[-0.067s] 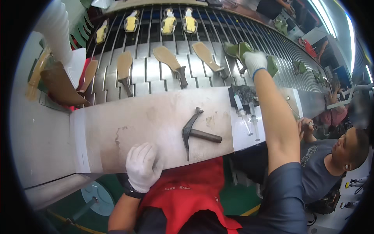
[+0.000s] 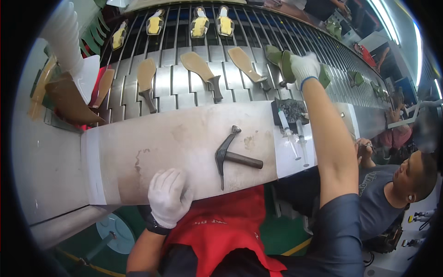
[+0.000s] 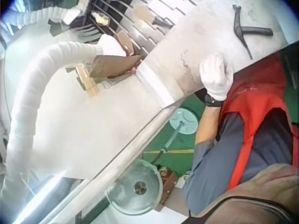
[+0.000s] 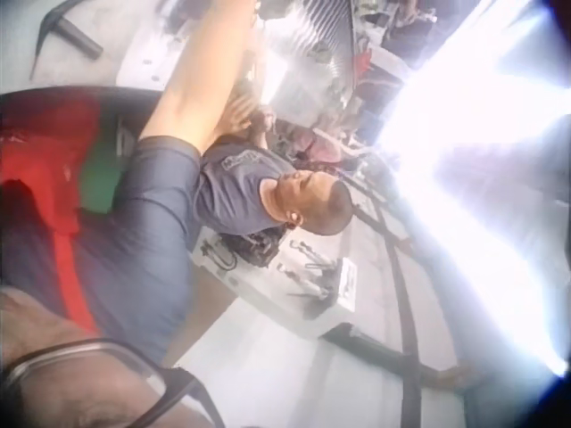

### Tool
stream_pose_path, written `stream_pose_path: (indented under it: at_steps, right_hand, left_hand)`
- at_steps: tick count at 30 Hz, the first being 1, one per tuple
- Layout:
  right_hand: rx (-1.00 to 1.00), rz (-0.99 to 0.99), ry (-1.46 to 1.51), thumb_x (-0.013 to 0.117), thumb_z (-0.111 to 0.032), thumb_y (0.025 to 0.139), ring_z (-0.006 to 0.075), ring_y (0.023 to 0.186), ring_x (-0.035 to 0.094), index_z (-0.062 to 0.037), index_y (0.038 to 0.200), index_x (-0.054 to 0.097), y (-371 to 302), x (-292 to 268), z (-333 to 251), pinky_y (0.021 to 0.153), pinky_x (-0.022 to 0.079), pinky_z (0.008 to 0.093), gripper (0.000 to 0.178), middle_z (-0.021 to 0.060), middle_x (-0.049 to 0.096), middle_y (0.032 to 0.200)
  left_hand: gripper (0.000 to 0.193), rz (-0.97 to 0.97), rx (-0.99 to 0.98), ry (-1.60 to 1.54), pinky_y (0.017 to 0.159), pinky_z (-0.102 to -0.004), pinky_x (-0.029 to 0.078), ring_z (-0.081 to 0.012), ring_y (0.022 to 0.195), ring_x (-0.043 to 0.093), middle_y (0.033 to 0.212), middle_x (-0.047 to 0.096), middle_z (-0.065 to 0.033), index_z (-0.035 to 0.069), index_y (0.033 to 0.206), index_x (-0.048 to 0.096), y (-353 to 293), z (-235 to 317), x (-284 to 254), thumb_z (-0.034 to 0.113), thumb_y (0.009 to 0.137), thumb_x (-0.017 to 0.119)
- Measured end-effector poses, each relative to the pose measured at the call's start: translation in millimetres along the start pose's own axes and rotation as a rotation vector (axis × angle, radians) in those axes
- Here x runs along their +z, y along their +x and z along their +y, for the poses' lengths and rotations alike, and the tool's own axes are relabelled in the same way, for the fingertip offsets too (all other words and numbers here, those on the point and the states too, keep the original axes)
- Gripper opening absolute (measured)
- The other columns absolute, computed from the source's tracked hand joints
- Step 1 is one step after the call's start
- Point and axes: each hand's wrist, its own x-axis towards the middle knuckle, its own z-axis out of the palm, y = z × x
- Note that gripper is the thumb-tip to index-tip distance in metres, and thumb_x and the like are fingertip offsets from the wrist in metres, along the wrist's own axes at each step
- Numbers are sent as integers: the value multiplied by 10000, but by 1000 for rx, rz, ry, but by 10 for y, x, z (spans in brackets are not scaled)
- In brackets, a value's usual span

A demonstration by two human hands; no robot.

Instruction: The person takes lasted shoe uppers and soles from a conveyor, attaches and presses each sole onto an upper by hand, hammers around the edges and heels with a hammer, and returns the assembled shoes to the conveyor.

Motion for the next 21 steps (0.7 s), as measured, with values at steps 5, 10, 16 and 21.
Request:
stream_pose_path:
  at_steps: [5, 10, 16, 21]
  right_hand:
    - [-756, -343, -259, 767, -217, 851, 418, 1220, 737, -8, 1442, 645, -533, -18, -826, 1049, 595, 469, 638, 280, 757, 1283]
    - [-828, -629, -649, 734, -136, 861, 427, 1142, 766, 8, 1249, 745, -460, 1028, -628, 987, 621, 482, 414, 261, 788, 1199]
    - [-366, -461, -459, 653, -248, 953, 353, 1268, 742, -39, 1345, 770, -36, 1073, -733, 1060, 598, 424, 459, 201, 771, 1347]
    - [-258, -173, 89, 701, -359, 894, 425, 1193, 756, 23, 1277, 766, 277, 964, -1437, 1045, 592, 469, 545, 281, 785, 1223]
  left_hand:
    - [482, -31, -19, 27, 1071, -570, 532, -387, 1149, 718, 1207, 762, -169, 11, 1266, 716, 38, 1, -98, 106, 811, 843]
    - [489, -53, -43, -53, 1109, -584, 514, -406, 1172, 708, 1239, 751, -186, 0, 1283, 705, 142, -135, -254, 83, 819, 834]
    - [398, -39, -142, 90, 1074, -593, 517, -418, 1121, 708, 1195, 742, -199, -12, 1254, 690, 72, -370, -295, 144, 904, 795]
    - [371, -166, -170, 92, 1073, -614, 506, -424, 1100, 704, 1180, 744, -208, -31, 1223, 690, 50, -379, -387, 186, 931, 761]
